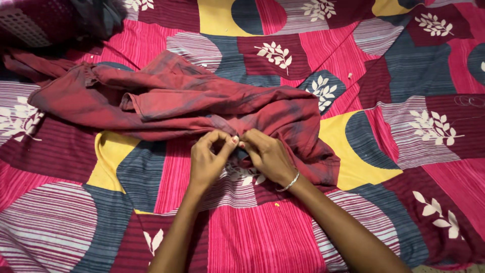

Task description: The person folds a green checkered shirt on a patterned bedsheet, smoothing and aligning it before placing it on a metal rack. Then the person picks up a maroon shirt from a laundry basket and begins buttoning it.

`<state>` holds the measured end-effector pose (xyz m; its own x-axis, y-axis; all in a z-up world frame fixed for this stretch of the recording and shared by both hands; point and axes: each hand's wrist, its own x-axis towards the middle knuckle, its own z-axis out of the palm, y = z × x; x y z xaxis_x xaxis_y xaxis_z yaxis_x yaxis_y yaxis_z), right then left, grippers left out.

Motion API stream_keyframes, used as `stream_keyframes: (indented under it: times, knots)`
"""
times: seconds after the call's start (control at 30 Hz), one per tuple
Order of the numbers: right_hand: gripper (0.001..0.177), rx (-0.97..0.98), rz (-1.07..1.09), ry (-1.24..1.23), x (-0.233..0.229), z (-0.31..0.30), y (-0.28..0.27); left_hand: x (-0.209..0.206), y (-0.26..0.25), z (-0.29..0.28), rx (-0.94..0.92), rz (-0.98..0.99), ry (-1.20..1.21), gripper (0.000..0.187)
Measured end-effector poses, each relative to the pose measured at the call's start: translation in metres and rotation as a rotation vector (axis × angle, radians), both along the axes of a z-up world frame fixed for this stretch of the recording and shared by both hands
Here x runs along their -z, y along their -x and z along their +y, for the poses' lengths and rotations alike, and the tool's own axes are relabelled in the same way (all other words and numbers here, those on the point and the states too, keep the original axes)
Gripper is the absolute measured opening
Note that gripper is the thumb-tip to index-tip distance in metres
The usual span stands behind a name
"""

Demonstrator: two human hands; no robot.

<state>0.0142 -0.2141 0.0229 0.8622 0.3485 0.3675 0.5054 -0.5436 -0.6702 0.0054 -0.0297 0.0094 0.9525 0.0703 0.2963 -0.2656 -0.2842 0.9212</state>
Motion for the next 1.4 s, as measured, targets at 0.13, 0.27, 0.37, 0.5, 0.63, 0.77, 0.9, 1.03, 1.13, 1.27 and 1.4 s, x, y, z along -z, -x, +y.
stream_keyframes:
  times: [0.13,0.27,0.37,0.5,0.63,0.77,0.9,1.03,1.13,1.27,1.4]
  knots:
    - [0.011,0.006,0.022,-0.167,-0.003,0.006,-0.004,0.018,-0.012,0.0,0.055,0.184,0.308,0.018]
    - [0.011,-0.025,0.008,-0.168,-0.002,0.004,-0.004,0.038,-0.015,0.002,0.152,0.265,0.536,0.014]
    - [0.01,-0.009,0.005,-0.096,-0.001,0.0,-0.003,0.041,-0.012,0.002,0.197,0.254,0.507,0.014]
    - [0.011,-0.039,-0.104,-0.045,0.001,-0.003,0.001,0.031,-0.007,0.001,0.223,0.208,0.345,0.017]
    - [0.01,-0.068,-0.171,0.018,0.002,-0.005,0.002,0.024,-0.006,-0.003,0.146,0.235,0.284,0.024]
    - [0.009,-0.049,-0.155,0.035,-0.004,-0.003,0.003,0.022,-0.009,-0.002,0.109,0.347,0.264,0.022]
    - [0.016,0.028,-0.1,0.001,-0.016,0.005,0.007,0.026,-0.013,0.002,0.181,0.351,0.432,0.016]
    - [0.019,0.098,-0.335,0.027,-0.023,0.012,0.012,0.028,-0.014,0.002,0.199,0.402,0.529,0.015]
    - [0.012,0.15,-0.332,0.079,-0.022,0.01,0.011,0.031,-0.015,-0.002,0.161,0.42,0.591,0.014]
    - [0.014,0.141,-0.14,-0.144,-0.007,0.003,-0.004,0.038,-0.017,-0.009,0.153,0.524,0.773,0.014]
    - [0.012,0.059,0.01,-0.272,0.009,-0.004,-0.01,0.043,-0.013,-0.007,0.147,0.456,0.689,0.015]
